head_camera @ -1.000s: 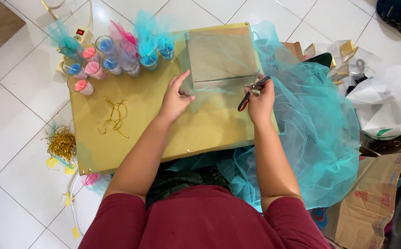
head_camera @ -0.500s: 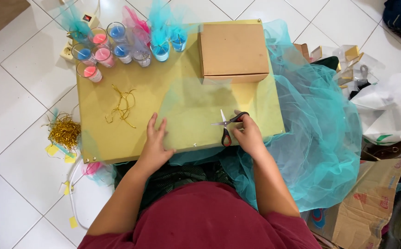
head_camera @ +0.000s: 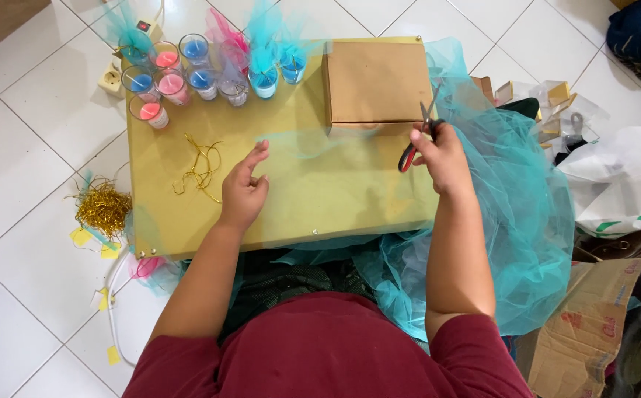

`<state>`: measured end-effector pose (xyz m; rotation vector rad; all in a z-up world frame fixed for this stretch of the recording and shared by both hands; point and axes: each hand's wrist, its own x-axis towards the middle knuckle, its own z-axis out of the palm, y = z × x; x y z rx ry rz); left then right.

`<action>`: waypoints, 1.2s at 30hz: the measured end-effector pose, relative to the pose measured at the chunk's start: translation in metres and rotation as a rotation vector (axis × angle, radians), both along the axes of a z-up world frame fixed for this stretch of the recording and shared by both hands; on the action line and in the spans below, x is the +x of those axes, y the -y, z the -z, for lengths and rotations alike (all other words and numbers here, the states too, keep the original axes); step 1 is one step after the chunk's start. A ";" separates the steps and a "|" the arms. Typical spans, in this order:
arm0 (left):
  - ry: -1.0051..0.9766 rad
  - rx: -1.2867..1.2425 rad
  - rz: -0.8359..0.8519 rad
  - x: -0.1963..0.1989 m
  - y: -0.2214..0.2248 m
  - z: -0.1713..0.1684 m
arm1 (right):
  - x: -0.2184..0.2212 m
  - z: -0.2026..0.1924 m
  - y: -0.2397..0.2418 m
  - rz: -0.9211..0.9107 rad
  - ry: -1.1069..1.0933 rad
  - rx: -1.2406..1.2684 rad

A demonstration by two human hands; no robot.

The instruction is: The person cuts pieces of blue tulle fabric and wraps them around small glass jars containing colored wax, securing the fabric with gold wire.

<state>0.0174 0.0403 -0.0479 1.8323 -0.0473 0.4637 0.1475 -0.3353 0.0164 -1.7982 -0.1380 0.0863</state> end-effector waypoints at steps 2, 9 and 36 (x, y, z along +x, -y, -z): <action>0.209 0.362 -0.050 0.014 -0.006 0.009 | 0.028 -0.007 -0.019 0.081 0.015 -0.123; 0.129 0.675 -0.321 -0.001 -0.022 0.013 | 0.089 0.005 -0.047 0.215 0.139 -1.001; -0.229 1.016 0.171 -0.014 -0.001 0.034 | 0.129 0.112 -0.064 0.097 1.180 -0.967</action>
